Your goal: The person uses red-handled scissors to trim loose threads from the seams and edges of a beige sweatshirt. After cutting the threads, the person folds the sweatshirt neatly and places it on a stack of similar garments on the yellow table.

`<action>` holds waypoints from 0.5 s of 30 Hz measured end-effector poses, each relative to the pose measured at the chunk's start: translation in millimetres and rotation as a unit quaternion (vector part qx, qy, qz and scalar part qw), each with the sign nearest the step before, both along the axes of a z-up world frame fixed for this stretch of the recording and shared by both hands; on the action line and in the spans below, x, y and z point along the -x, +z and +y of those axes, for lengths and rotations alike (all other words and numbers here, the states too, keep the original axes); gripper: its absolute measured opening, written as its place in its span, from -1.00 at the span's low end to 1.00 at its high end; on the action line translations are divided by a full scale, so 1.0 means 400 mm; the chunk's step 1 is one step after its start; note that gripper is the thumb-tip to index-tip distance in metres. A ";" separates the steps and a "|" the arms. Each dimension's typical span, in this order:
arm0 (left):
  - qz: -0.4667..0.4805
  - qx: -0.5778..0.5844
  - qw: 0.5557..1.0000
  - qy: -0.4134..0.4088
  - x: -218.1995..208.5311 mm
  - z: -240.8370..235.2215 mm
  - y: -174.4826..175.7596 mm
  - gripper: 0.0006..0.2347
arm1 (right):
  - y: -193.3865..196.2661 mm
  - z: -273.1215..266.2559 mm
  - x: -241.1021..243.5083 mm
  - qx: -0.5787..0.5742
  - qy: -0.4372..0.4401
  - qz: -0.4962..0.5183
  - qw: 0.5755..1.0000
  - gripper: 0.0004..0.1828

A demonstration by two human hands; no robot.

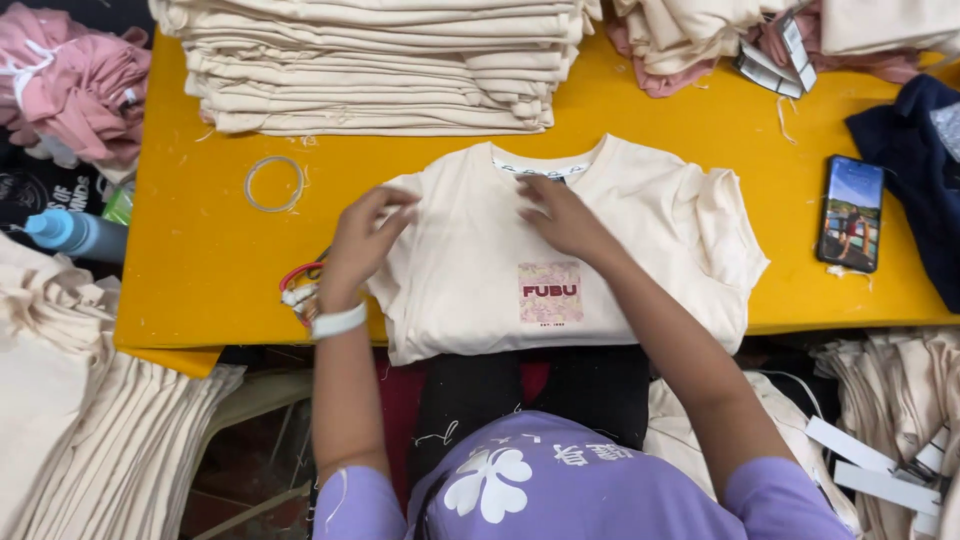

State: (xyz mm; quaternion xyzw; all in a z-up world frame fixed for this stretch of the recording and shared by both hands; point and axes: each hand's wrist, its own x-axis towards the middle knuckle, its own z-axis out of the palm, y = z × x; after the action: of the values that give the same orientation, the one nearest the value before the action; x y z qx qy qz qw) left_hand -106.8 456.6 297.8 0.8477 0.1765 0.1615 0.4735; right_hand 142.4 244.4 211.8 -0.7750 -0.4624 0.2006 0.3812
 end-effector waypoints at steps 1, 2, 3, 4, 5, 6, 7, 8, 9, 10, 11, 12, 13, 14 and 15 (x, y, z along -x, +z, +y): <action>-0.020 0.009 0.999 0.025 -0.054 0.028 -0.041 -0.86 | -0.079 0.101 -0.026 0.043 -0.009 -0.008 0.999 -0.39; -0.022 0.007 0.999 0.030 -0.095 0.043 -0.074 -0.86 | -0.077 0.154 -0.031 0.041 -0.004 -0.010 0.999 -0.39; -0.048 0.000 0.998 0.039 -0.137 0.059 -0.106 -0.88 | -0.074 0.208 -0.036 0.000 -0.034 0.148 0.988 -0.35; -0.073 -0.007 0.996 0.047 -0.178 0.079 -0.138 -0.90 | -0.071 0.264 -0.039 -0.040 -0.062 0.302 0.950 -0.30; -0.074 -0.009 0.996 0.052 -0.189 0.081 -0.138 -0.90 | -0.136 0.283 -0.045 -0.040 -0.056 0.301 0.951 -0.30; -0.092 -0.011 0.995 0.045 -0.202 0.085 -0.137 -0.90 | -0.200 0.302 -0.052 -0.138 -0.104 0.392 0.904 -0.28; -0.109 -0.013 0.993 0.038 -0.216 0.089 -0.136 -0.89 | -0.264 0.323 -0.061 -0.231 -0.149 0.475 0.836 -0.23; -0.111 -0.016 0.993 0.039 -0.214 0.090 -0.141 -0.89 | -0.228 0.282 -0.041 -0.233 -0.147 0.474 0.837 -0.23; -0.093 0.011 0.995 0.034 -0.213 0.092 -0.148 -0.83 | -0.193 0.241 -0.023 -0.260 -0.104 0.408 0.869 -0.12; -0.076 0.039 0.996 0.028 -0.217 0.089 -0.157 -0.77 | -0.160 0.193 -0.008 -0.283 -0.063 0.337 0.896 0.01; -0.079 0.038 0.996 0.026 -0.214 0.092 -0.148 -0.77 | -0.149 0.181 -0.011 -0.285 -0.063 0.334 0.896 0.01; -0.058 0.059 0.996 0.014 -0.208 0.083 -0.146 -0.73 | -0.145 0.153 -0.008 -0.289 -0.004 0.295 0.911 0.10; -0.036 0.080 0.996 0.003 -0.202 0.075 -0.146 -0.69 | -0.141 0.126 -0.005 -0.291 0.056 0.255 0.920 0.20; -0.036 0.085 0.996 -0.001 -0.198 0.078 -0.147 -0.69 | -0.169 0.112 -0.017 -0.288 0.051 0.254 0.922 0.20; -0.012 0.078 0.997 -0.008 -0.192 0.080 -0.149 -0.67 | -0.198 0.097 -0.028 -0.281 0.072 0.236 0.927 0.18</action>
State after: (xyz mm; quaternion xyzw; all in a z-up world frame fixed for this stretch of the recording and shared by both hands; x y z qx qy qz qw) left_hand -30.0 488.6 238.3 0.8078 0.1758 0.1539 0.5412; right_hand 153.6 283.2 132.7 -0.5309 -0.4508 0.2662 0.6664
